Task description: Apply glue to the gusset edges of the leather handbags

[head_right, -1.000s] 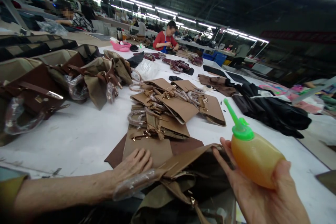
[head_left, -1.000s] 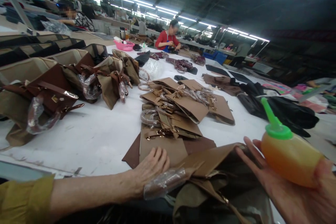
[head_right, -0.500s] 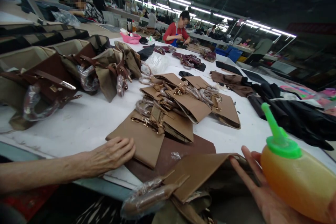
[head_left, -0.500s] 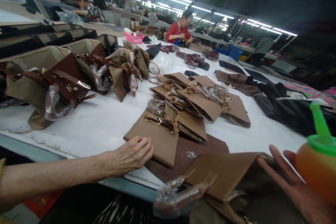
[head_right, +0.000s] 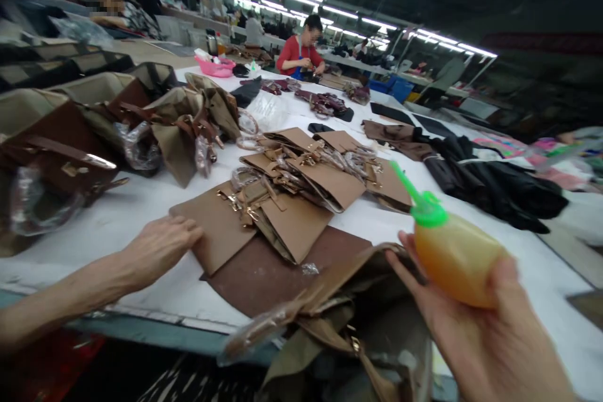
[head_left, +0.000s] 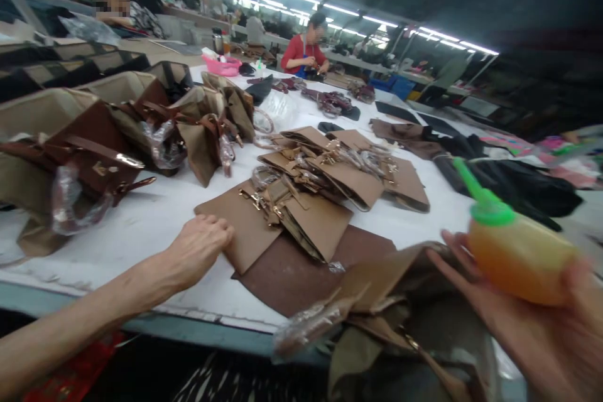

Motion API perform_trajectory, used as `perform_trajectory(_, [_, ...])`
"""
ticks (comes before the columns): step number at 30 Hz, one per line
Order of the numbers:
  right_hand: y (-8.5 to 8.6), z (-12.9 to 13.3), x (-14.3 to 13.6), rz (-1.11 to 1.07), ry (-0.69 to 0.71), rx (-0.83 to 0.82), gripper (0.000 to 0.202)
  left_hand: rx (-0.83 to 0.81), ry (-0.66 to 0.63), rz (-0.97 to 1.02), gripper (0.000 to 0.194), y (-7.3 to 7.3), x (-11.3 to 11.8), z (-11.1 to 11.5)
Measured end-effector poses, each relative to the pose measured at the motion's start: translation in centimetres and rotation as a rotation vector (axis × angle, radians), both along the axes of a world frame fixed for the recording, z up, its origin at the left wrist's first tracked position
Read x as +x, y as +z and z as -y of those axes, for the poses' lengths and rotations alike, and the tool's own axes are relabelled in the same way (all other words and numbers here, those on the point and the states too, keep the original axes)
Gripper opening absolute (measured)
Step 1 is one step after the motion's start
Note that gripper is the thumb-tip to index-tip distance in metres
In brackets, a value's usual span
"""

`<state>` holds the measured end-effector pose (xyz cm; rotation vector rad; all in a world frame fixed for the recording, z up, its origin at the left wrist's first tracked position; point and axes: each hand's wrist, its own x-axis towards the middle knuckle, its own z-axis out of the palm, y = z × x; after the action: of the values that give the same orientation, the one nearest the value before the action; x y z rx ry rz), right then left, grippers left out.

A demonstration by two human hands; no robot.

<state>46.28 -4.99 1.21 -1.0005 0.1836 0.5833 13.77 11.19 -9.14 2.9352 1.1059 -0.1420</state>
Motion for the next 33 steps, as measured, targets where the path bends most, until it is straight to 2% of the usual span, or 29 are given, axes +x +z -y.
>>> perform_trajectory(1, [0.4,-0.1,-0.7,0.181,0.121,-0.018,0.035,-0.032,-0.064,0.169,0.021,1.1,1.2,1.4])
perform_trajectory(3, [0.7,-0.1,-1.3,0.314,0.225,0.009,0.044,-0.073,-0.231,0.647,0.022,3.2,4.0,4.8])
perform_trajectory(5, [0.5,0.0,-1.2,0.352,0.265,0.052,0.052,-0.068,-0.273,0.969,0.024,4.9,6.8,8.2])
perform_trajectory(7, [0.1,0.2,-1.0,0.356,0.27,0.084,0.051,-0.014,-0.452,1.149,0.021,6.3,9.4,10.7])
perform_trajectory(9, [0.0,0.4,-1.0,0.342,0.278,0.102,0.047,-0.03,-0.608,1.043,0.022,7.4,11.4,12.1])
perform_trajectory(11, [0.1,0.5,-1.0,0.324,0.294,0.116,0.043,-0.107,-0.655,0.778,0.025,8.0,12.6,12.9])
perform_trajectory(14, [0.2,0.8,-0.9,0.287,0.303,0.146,0.041,-0.203,-0.53,0.503,0.027,7.2,13.1,14.1])
perform_trajectory(18, [0.3,1.3,-0.4,0.221,0.314,0.185,0.043,-0.191,-0.386,0.405,0.054,4.4,12.8,15.5])
perform_trajectory(20, [0.3,1.5,-0.3,0.205,0.321,0.199,0.043,-0.152,-0.292,0.338,0.063,4.0,13.0,15.2])
perform_trajectory(22, [0.5,1.8,-0.2,0.19,0.33,0.198,0.041,-0.128,-0.184,0.258,0.055,4.7,13.5,14.2])
perform_trajectory(24, [0.8,2.2,0.0,0.179,0.335,0.187,0.038,-0.134,-0.153,0.198,0.032,6.0,14.1,12.8])
perform_trajectory(26, [1.2,2.8,0.2,0.173,0.34,0.18,0.034,-0.163,-0.211,0.174,0.022,7.5,14.7,11.4])
perform_trajectory(30, [2.1,4.2,0.9,0.151,0.357,0.167,0.026,-0.2,-0.353,0.245,0.022,10.3,15.6,9.4])
perform_trajectory(33, [2.8,5.1,0.9,0.071,0.376,0.15,0.032,-0.213,-0.474,0.331,0.022,11.4,16.0,7.0])
